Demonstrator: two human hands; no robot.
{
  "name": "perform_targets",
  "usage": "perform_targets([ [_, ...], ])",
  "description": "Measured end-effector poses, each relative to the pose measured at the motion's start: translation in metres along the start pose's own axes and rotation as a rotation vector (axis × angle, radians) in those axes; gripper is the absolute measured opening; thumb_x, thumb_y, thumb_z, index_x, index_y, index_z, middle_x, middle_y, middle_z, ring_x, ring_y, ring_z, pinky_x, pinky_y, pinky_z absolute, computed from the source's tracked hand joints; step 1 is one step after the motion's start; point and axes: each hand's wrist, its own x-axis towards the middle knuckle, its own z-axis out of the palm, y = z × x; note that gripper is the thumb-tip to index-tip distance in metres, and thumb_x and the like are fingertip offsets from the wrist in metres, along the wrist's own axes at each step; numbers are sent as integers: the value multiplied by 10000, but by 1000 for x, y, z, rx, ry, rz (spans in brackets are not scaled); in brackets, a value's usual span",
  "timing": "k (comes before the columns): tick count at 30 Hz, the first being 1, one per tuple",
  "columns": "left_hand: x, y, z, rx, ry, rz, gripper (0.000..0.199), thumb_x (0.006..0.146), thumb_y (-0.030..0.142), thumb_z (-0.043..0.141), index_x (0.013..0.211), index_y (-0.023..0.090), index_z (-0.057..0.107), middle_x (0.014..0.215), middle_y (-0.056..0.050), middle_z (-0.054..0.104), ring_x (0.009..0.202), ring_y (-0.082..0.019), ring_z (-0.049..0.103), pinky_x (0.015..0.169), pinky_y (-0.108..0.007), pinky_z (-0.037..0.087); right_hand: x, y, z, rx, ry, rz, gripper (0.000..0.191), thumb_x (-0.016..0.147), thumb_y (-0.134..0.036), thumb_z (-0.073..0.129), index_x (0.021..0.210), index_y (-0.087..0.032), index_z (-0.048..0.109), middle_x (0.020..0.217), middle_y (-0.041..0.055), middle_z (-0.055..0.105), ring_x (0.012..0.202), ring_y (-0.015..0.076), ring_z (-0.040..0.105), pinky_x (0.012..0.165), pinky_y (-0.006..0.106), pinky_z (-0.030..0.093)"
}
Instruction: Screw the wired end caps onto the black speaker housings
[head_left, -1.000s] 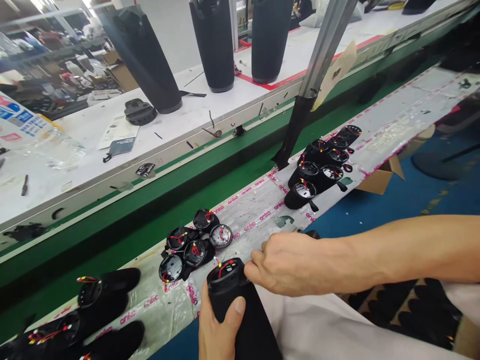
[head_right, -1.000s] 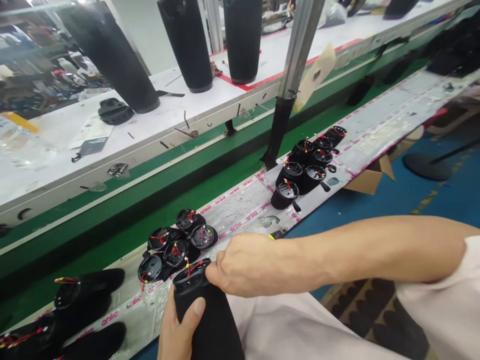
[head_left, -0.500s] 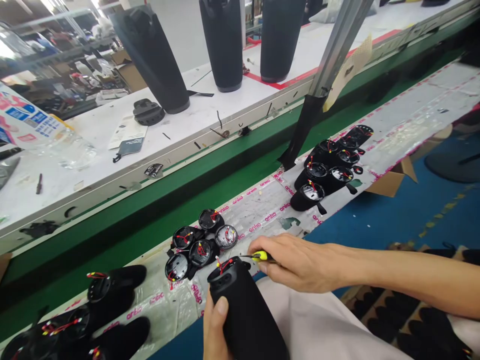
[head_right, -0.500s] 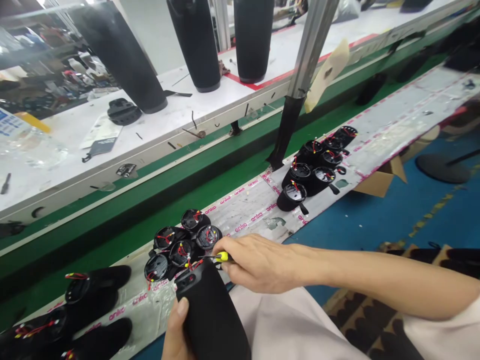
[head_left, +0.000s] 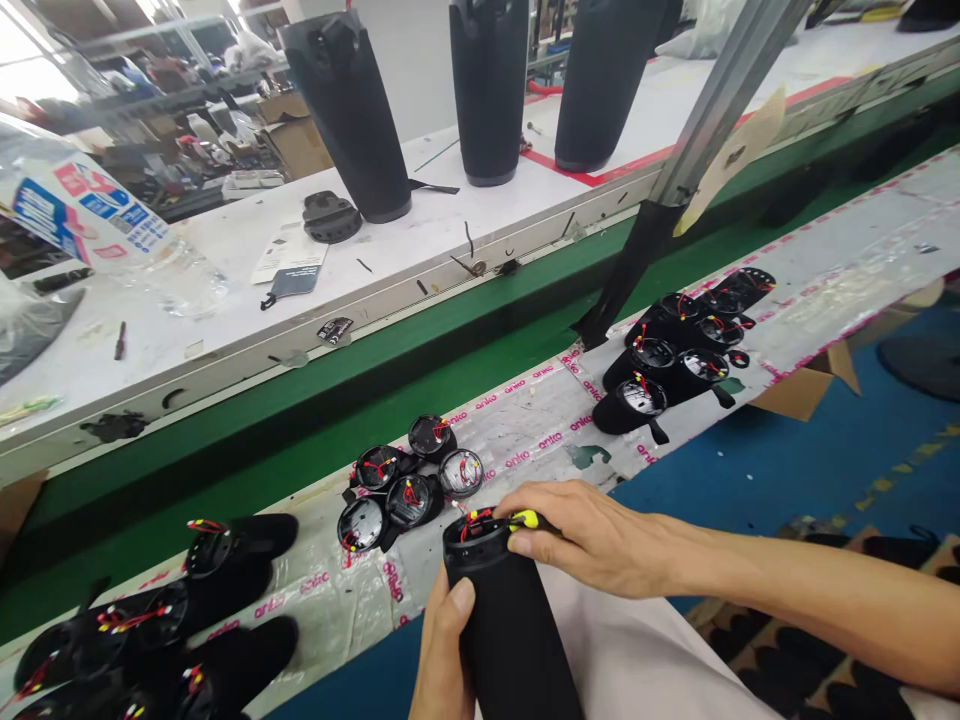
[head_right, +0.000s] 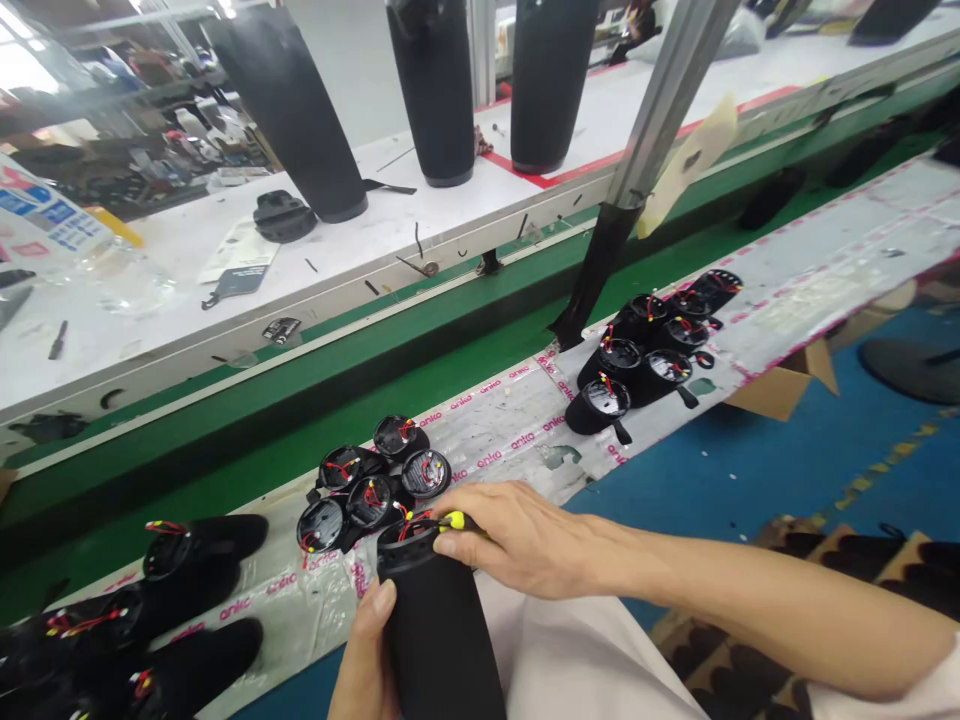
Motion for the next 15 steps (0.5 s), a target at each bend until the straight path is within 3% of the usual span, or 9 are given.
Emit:
perform_targets([
  [4, 4, 0, -4, -33, 7, 72, 819, 736, 506, 948, 1502, 348, 706, 1516, -64, 741, 1544, -451, 533, 1347, -570, 325, 7, 11, 8, 126, 36, -9, 337, 1074, -533, 595, 1136, -214, 688, 958, 27, 716, 832, 199, 640, 828, 339, 517],
  [7, 0, 5, -2, -89, -32, 50, 752, 804, 561, 860, 1499, 309, 719, 1513, -84, 742, 1539, -457, 538, 1321, -581, 364, 14, 26, 14, 426, -8, 84, 409, 1012, -611, 682, 1008, -205, 637, 806, -25, 590, 715, 154, 518, 673, 283, 442],
  [10, -4, 11, 0, -72, -97, 19, 599, 880, 492, 827, 1424, 246, 773, 1383, -136, 809, 1436, -460, 643, 1264, -585, 440, 20, 38, 21, 648, -85, 163, 532, 934, -716, 740, 996, -210, 587, 762, -43, 548, 672, 145, 512, 614, 267, 430],
  [15, -3, 8, -3, -82, -148, -13, 762, 668, 586, 988, 1309, 209, 822, 1283, -156, 841, 1342, -482, 700, 1200, -567, 511, 32, 43, 27, 679, -188, 181, 639, 907, -819, 691, 1073, -213, 574, 717, -49, 562, 611, 150, 525, 557, 266, 434],
])
